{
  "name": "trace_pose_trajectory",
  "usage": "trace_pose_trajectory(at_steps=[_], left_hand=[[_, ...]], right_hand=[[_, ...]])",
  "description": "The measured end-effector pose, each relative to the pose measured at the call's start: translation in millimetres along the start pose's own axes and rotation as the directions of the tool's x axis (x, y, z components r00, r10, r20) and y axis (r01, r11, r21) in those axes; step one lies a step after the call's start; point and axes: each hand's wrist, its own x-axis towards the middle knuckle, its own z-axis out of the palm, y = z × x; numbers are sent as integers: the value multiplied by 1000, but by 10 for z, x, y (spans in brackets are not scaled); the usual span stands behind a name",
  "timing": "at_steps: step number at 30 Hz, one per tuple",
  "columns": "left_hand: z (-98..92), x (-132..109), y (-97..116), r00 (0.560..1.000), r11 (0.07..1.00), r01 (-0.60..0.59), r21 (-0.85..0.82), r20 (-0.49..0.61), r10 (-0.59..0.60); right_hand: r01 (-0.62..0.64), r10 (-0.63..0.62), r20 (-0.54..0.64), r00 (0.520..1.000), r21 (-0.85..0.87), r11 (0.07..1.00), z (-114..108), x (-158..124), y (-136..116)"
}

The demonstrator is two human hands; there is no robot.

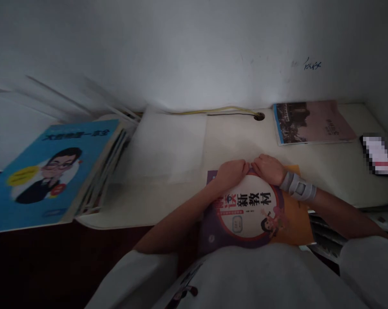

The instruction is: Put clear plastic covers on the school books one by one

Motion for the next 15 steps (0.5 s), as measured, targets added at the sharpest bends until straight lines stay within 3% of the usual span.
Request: trace_pose_trajectory(at_steps=[3, 6, 8, 9, 11, 13, 15], left_hand=[[-96, -4, 54, 1000, 998, 5, -67, 10, -4], [-254, -3, 162, 998, 988, -46, -145, -45, 40], [-427, -6, 214, 987, 976, -92, -195, -147, 63], [-530, -13, 212, 968, 968, -126, -217, -241, 72], [-730, -52, 135, 867, 942, -226, -248, -493, 78], [-838, -132, -16, 673, 902, -331, -278, -740, 19], [-771, -238, -155, 475, 842, -391, -371, -865, -161]], right_hand=[[55, -83, 136, 987, 193, 980, -160, -6, 94], [214, -343, 198, 918, 480, 851, -358, 4, 215], [266, -465, 192, 865, 610, 746, -501, -16, 274], [270, -478, 172, 861, 642, 717, -572, -42, 297], [258, -414, 85, 906, 665, 701, -708, -136, 341], [230, -261, -59, 964, 676, 700, -817, -269, 398], [191, -56, -207, 977, 720, 667, -879, -409, 461]])
